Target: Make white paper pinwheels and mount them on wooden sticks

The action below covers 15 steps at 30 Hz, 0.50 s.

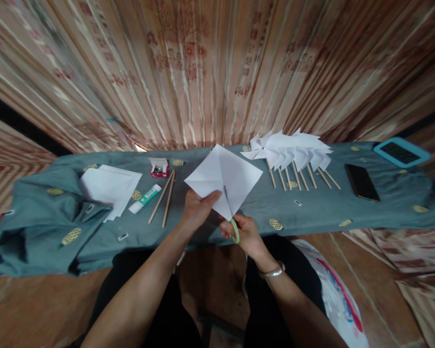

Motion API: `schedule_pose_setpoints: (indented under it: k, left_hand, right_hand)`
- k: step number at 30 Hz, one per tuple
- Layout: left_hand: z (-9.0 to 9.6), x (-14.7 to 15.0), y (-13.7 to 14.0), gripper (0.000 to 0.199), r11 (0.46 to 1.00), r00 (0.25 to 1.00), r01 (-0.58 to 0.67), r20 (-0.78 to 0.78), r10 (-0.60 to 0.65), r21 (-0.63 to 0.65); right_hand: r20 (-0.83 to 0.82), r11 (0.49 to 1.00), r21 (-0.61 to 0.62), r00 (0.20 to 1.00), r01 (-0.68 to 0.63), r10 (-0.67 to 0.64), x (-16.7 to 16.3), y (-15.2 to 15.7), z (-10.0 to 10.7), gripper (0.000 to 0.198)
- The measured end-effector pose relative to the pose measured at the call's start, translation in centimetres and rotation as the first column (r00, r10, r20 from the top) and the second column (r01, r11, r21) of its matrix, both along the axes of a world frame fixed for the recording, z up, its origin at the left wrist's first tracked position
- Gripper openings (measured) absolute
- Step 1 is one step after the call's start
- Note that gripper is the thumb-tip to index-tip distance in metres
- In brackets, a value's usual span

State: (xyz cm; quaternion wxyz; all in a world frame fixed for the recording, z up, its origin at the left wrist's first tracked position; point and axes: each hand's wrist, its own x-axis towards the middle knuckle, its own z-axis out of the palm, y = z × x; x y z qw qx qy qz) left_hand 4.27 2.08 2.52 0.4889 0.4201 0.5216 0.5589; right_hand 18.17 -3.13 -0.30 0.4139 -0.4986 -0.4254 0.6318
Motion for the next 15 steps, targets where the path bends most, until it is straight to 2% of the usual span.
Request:
schedule_pose_setpoints:
  k: [9,15]
  left_hand:
    - [-0.62,-0.14,-0.01,0.017,0.999,0.999,0.031,-0.039,-0.032,-0.007]
    - [-0.23,-0.12,-0.18,0.018,0.999,0.997,0.029,-0.068,-0.028,0.013]
  right_hand:
    - [0.054,1.0,0.024,0.998,-0.017,0.016,0.28,0.08,0.34,0.041]
    - [0.03,1.0,0.012,1.0,0.002,-0.002,0.12,0.07,0.48,0.04]
